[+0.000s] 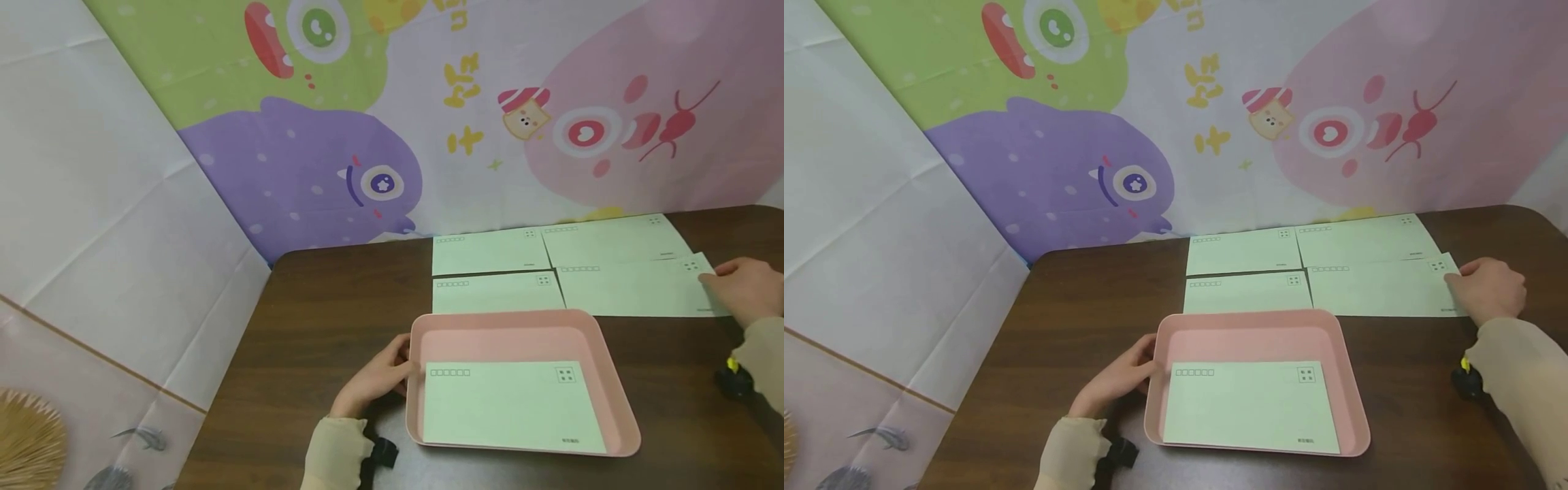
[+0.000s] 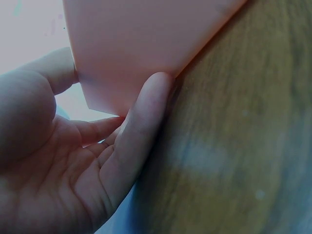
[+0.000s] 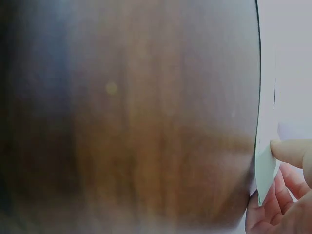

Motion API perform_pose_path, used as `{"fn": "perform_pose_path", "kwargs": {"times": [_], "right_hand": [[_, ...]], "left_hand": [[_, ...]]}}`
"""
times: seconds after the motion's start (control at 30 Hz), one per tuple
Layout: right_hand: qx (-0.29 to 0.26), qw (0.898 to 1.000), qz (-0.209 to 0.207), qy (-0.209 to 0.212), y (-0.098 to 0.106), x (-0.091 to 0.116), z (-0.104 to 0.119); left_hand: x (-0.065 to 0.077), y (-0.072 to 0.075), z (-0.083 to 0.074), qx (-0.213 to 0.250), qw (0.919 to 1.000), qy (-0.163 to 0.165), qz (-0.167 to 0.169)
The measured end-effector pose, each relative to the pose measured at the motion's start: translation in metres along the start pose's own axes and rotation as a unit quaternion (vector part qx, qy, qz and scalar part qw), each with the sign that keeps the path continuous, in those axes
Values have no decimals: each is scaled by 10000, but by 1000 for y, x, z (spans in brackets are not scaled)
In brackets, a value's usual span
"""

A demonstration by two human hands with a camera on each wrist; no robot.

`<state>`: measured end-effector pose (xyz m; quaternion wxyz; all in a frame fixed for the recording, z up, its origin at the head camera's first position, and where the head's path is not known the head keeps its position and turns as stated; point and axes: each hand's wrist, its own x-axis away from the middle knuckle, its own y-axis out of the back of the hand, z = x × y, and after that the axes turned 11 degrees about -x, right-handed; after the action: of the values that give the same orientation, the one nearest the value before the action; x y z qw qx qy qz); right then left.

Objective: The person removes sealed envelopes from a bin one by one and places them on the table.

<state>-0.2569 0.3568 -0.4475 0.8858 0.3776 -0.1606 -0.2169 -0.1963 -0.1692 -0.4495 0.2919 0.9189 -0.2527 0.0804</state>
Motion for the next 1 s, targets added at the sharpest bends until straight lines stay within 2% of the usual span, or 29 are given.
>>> {"fn": "perform_pose_path", "kwargs": {"times": [0.33, 0.47, 0.6, 0.77, 0.87, 1.0], "right_hand": [[40, 9999, 23, -125, 1, -1, -1], [23, 9995, 63, -298, 2, -1, -2], [8, 9992, 78, -393, 3, 0, -2], [119, 9994, 101, -310, 2, -1, -3], [183, 9997, 108, -155, 2, -2, -5], [214, 9997, 115, -27, 2, -3, -7]], "left_hand": [[0, -1, -1, 32, 10000, 29, 21], [-2, -2, -3, 40, 10000, -31, 21], [2, -1, -13, 38, 9999, -103, 54], [10, 1, -26, -50, 10000, -20, 81], [9, 0, -23, -46, 10000, -11, 74], [2, -2, -10, -46, 10000, 8, 19]]}}
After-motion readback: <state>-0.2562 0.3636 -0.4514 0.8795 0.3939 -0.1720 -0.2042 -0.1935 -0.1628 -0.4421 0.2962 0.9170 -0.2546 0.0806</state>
